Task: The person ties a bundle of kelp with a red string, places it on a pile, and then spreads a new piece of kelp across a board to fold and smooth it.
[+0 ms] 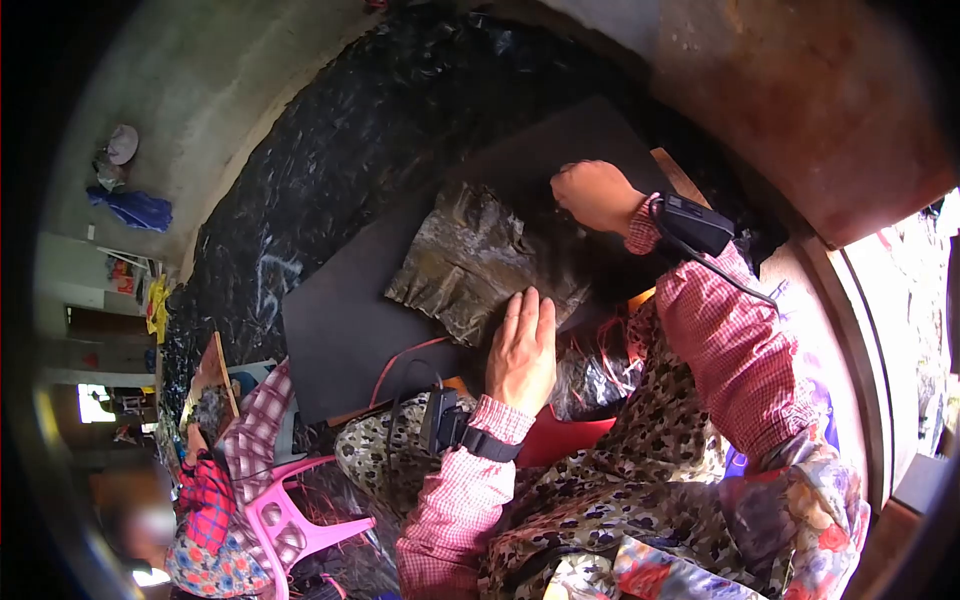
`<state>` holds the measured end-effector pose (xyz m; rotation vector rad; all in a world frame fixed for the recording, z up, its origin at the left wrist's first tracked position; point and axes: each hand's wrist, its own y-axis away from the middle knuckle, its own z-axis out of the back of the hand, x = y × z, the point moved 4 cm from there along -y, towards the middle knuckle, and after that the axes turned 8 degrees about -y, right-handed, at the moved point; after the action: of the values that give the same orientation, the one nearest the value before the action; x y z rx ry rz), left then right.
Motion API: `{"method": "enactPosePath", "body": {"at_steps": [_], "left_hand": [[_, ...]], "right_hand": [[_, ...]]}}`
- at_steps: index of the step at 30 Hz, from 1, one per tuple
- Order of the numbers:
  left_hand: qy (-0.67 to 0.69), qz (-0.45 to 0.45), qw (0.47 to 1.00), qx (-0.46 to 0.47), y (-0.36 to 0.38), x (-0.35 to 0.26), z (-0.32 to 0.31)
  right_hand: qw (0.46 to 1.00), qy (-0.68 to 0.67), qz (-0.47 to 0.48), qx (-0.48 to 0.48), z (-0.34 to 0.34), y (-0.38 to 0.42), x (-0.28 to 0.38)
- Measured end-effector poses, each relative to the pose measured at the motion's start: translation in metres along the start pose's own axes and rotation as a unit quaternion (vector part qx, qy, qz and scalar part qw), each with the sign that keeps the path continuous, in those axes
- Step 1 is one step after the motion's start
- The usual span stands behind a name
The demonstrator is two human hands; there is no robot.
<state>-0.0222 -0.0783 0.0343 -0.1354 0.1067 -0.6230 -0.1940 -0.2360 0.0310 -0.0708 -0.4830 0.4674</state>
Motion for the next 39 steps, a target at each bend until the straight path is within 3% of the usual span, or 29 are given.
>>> {"method": "enactPosePath", "body": {"at_steps": [4, 6, 8, 10, 13, 15, 16, 18, 20, 22, 25, 27, 30, 32, 34, 35, 38, 39], "left_hand": [[0.04, -0.009, 0.998, -0.048, 0.002, 0.003, 0.01], [0.049, -0.034, 0.994, -0.089, 0.01, -0.001, 0.014], [0.03, -0.049, 0.996, -0.066, 0.013, -0.008, 0.009], [0.099, 0.0, 0.994, -0.042, 0.013, -0.014, 0.027], [0.206, 0.102, 0.967, -0.113, 0.033, 0.004, 0.044], [0.244, 0.201, 0.933, -0.171, 0.06, 0.028, 0.043], [0.398, 0.343, 0.841, -0.133, 0.08, 0.041, 0.027], [0.515, 0.433, 0.723, -0.156, 0.103, 0.066, 0.013], [0.473, 0.425, 0.735, -0.234, 0.112, 0.086, -0.002], [0.387, 0.419, 0.8, -0.187, 0.105, 0.096, 0.005], [0.327, 0.433, 0.83, -0.126, 0.093, 0.112, 0.001], [0.109, 0.38, 0.918, -0.039, 0.08, 0.117, 0.003], [0.052, 0.317, 0.939, -0.123, 0.074, 0.118, 0.011], [0.061, 0.325, 0.935, -0.131, 0.075, 0.118, 0.02], [0.046, 0.292, 0.931, -0.214, 0.068, 0.109, 0.036], [0.076, 0.286, 0.935, -0.195, 0.064, 0.109, 0.043], [0.341, 0.294, 0.88, -0.151, 0.058, 0.11, 0.043], [0.342, 0.293, 0.88, -0.152, 0.053, 0.107, 0.051]], "right_hand": [[0.999, 0.047, -0.004, 0.021, -0.004, -0.022, 0.007], [0.998, 0.063, 0.002, -0.023, 0.001, -0.024, 0.012], [0.999, 0.041, -0.022, -0.027, 0.003, -0.029, 0.014], [0.998, 0.053, -0.018, -0.025, 0.006, -0.031, 0.008], [0.995, 0.07, -0.069, -0.014, 0.028, -0.022, 0.0], [0.997, 0.037, -0.066, -0.031, 0.033, -0.013, -0.011], [0.996, 0.009, -0.088, -0.019, 0.038, -0.011, -0.011], [0.992, -0.014, -0.128, -0.009, 0.043, -0.007, -0.011], [0.992, -0.024, -0.117, -0.031, 0.043, -0.006, -0.013], [0.992, -0.035, -0.106, -0.054, 0.044, -0.005, -0.01], [0.99, -0.06, -0.111, -0.065, 0.046, -0.005, -0.007], [0.99, -0.046, -0.097, -0.093, 0.049, -0.005, -0.004], [0.992, -0.048, -0.081, -0.084, 0.052, -0.004, -0.002], [0.991, -0.059, -0.086, -0.079, 0.054, -0.003, -0.002], [0.981, -0.162, -0.067, -0.082, 0.054, -0.003, 0.004], [0.978, -0.183, -0.066, -0.079, 0.054, -0.004, 0.008], [0.961, -0.255, -0.086, -0.069, 0.053, -0.005, 0.02], [0.961, -0.253, -0.086, -0.07, 0.053, -0.006, 0.023]]}}
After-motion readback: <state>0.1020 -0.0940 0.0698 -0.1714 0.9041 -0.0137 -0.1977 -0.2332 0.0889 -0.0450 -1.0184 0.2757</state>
